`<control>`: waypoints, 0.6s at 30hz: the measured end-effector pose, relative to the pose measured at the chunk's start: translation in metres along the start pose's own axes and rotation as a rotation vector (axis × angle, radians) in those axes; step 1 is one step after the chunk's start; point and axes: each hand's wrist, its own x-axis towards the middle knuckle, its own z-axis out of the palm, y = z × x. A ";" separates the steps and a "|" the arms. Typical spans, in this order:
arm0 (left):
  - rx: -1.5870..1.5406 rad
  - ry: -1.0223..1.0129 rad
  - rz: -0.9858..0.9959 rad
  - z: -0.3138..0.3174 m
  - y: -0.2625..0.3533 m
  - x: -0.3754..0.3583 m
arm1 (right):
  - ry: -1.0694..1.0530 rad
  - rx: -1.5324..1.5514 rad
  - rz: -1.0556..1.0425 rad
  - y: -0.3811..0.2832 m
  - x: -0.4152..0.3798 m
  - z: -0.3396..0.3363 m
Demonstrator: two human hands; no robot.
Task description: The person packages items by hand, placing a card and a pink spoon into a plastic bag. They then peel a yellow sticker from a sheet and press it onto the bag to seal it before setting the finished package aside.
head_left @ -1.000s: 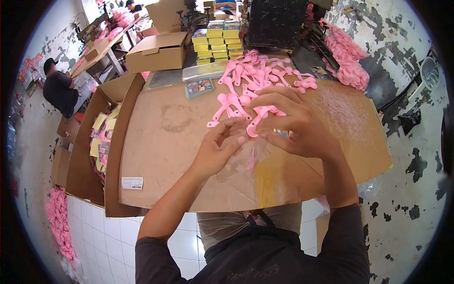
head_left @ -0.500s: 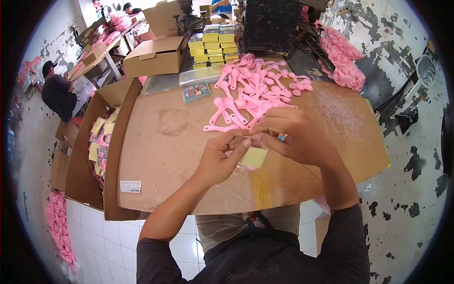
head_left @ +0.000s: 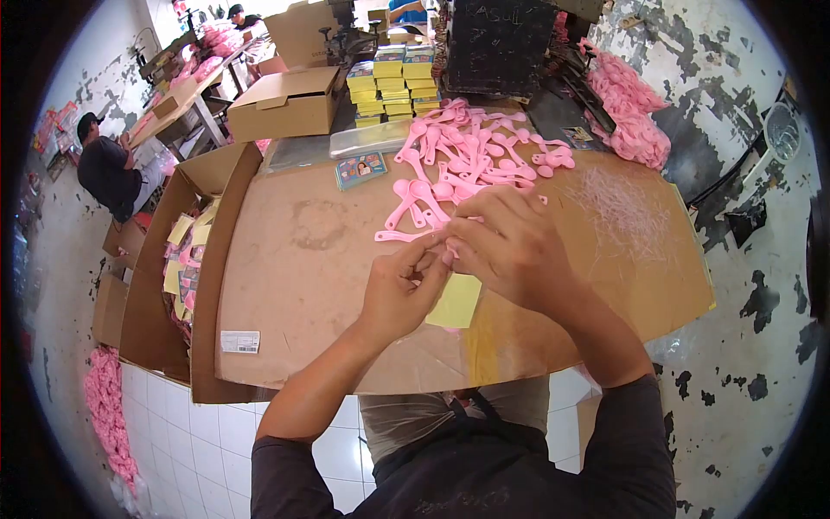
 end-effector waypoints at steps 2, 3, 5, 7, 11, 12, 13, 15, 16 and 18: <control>0.035 0.019 0.095 0.002 -0.005 -0.002 | -0.017 -0.059 -0.039 -0.001 -0.001 0.006; 0.085 0.007 0.105 0.002 -0.002 -0.002 | -0.018 -0.092 -0.063 0.000 -0.002 0.009; 0.186 -0.013 0.126 0.001 0.007 -0.001 | -0.036 -0.147 -0.101 0.002 -0.002 0.013; 0.232 -0.051 0.092 0.001 0.008 -0.001 | -0.070 -0.196 -0.123 0.004 -0.002 0.016; 0.346 -0.036 0.172 0.003 0.004 -0.002 | -0.014 -0.076 0.101 0.022 -0.002 0.023; 0.284 -0.055 0.101 0.001 0.007 0.000 | 0.020 0.004 0.204 0.031 -0.006 0.020; 0.221 -0.073 0.028 -0.003 0.011 0.002 | 0.052 0.085 0.306 0.040 -0.011 0.015; 0.103 -0.090 -0.093 -0.008 0.012 0.004 | -0.130 0.687 0.662 0.065 -0.022 -0.012; 0.049 -0.090 -0.142 -0.011 0.012 0.004 | -0.163 0.993 0.750 0.071 -0.032 -0.034; -0.040 -0.070 -0.180 -0.014 0.006 0.004 | -0.122 1.437 0.773 0.100 -0.069 -0.069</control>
